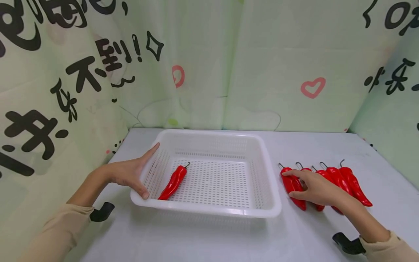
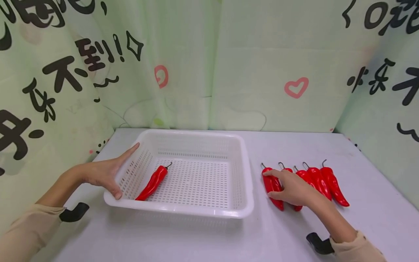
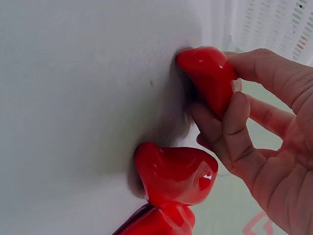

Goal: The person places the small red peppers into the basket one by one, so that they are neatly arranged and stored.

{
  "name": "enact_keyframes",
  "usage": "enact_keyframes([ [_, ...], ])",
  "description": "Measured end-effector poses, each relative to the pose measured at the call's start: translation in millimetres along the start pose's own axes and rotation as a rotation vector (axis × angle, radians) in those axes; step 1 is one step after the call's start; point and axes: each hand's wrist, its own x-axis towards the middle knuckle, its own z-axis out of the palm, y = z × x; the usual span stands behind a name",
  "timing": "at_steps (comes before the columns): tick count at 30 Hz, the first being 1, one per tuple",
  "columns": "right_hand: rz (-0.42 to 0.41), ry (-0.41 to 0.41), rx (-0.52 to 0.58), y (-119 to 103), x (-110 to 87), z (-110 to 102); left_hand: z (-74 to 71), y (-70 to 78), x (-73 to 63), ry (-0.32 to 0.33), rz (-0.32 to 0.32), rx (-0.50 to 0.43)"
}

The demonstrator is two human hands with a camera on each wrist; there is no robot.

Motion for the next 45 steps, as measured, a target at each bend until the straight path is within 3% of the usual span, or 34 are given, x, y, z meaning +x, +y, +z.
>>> enact_keyframes([
  [3,-0.017,0.010,0.006,0,-0.4,1,1.3,1.2,-0.6,0.019,-0.008,0.019],
  [8,-0.040,0.047,0.028,-2,-0.5,0,3.5,2.1,-2.7,0.116,-0.026,0.071],
  [13,-0.052,0.094,0.035,-5,-3.8,-3,4.3,1.0,-2.5,0.225,-0.013,-0.002],
  [19,-0.050,0.125,0.032,-8,-5.8,-7,5.7,-1.6,0.7,0.292,-0.008,-0.057],
  [24,-0.029,0.147,0.060,-13,-6.8,-13,7.4,-4.2,4.4,0.318,0.008,-0.069],
  [31,-0.003,0.173,0.109,-19,-9.3,-28,9.9,-3.5,7.1,0.314,-0.035,-0.076],
  [45,-0.078,0.301,0.118,-43,-13.3,-53,11.1,-0.3,7.9,0.314,-0.065,-0.083],
])
